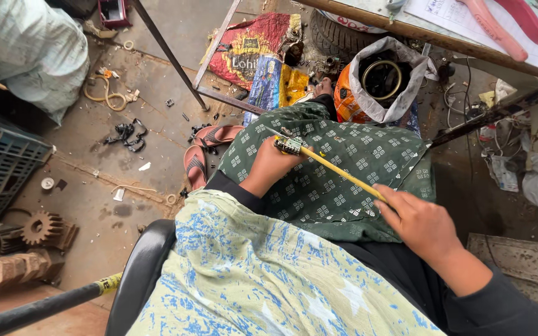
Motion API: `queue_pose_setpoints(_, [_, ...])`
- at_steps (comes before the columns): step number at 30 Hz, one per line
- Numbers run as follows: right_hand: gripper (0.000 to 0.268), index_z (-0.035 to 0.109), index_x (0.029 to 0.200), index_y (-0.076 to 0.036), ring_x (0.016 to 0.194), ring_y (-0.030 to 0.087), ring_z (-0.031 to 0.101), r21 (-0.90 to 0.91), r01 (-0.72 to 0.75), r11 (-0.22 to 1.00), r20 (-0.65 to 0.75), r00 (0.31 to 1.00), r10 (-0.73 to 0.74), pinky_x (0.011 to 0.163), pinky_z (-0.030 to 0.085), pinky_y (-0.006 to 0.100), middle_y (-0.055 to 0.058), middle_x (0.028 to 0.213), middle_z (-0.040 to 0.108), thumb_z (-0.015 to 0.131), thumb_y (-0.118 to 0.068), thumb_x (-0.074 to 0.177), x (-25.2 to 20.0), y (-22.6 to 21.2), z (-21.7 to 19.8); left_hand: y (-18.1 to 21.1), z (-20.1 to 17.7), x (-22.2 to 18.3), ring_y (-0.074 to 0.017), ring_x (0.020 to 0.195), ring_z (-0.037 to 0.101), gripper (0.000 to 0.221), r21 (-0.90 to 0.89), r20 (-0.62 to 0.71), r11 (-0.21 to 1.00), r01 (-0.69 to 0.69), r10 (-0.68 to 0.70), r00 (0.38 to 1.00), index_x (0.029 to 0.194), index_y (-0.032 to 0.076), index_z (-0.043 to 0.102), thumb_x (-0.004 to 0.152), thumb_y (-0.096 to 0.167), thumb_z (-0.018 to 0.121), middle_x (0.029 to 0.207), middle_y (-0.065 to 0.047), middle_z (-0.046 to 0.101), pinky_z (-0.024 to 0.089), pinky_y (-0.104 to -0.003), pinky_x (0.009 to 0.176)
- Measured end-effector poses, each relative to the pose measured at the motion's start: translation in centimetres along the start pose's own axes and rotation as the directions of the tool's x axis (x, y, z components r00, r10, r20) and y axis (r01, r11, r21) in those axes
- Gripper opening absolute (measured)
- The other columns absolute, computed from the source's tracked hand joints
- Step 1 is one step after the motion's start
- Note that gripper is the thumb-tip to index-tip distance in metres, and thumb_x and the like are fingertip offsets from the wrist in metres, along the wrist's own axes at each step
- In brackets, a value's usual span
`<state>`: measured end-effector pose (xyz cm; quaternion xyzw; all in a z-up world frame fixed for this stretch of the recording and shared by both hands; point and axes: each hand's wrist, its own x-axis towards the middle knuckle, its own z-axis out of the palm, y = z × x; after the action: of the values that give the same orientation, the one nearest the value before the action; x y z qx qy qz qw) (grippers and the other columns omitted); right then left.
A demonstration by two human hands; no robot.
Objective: The person manipulates a small circuit board and electronic components with their hands, using pliers to cut and strip wires and a screwdriver to probe and adjust parts.
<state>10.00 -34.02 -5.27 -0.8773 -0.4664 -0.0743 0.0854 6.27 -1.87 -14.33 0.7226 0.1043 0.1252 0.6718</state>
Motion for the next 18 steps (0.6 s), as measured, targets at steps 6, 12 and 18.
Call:
queue_pose_setpoints(6, [0.039,0.073,0.127,-0.021,0.059,0.017,0.062,-0.196,-0.021,0.980,-0.062,0.998,0.009,0.052,0.049,0.034,0.000,0.072,0.056,0.074,-0.033,0.089,1.1,0.5,-1.6,1.4,-0.1,-0.3,-0.0047,0.040,0.044,0.015,-0.198,0.179,0.908,0.368,-0.336,0.925,0.089,0.006,0.073,0.079,0.012,0.084,0.058,0.004,0.055,0.032,-0.024,0.038])
queue_pose_setpoints(12, [0.038,0.073,0.122,-0.017,0.059,0.017,0.062,-0.163,-0.011,0.987,-0.121,0.993,-0.009,0.052,0.048,0.033,0.000,0.074,0.057,0.074,-0.032,0.088,1.3,0.6,-2.0,2.2,-0.5,-0.1,-0.0053,0.039,0.034,0.013,-0.224,0.291,0.850,0.476,-0.408,0.865,0.081,0.005,0.069,0.076,0.006,0.081,0.054,0.005,0.046,0.023,-0.025,0.036])
queue_pose_setpoints(18, [0.037,0.073,0.119,-0.019,0.061,0.018,0.065,-0.032,-0.089,0.996,-0.094,0.992,0.085,0.052,0.051,0.034,0.000,0.074,0.063,0.073,-0.034,0.086,1.3,1.0,-1.4,0.6,-0.5,0.0,-0.0054,0.041,0.037,0.016,-0.248,0.303,0.847,0.471,-0.394,0.868,0.079,0.006,0.066,0.076,0.007,0.082,0.056,0.005,0.048,0.024,-0.025,0.038])
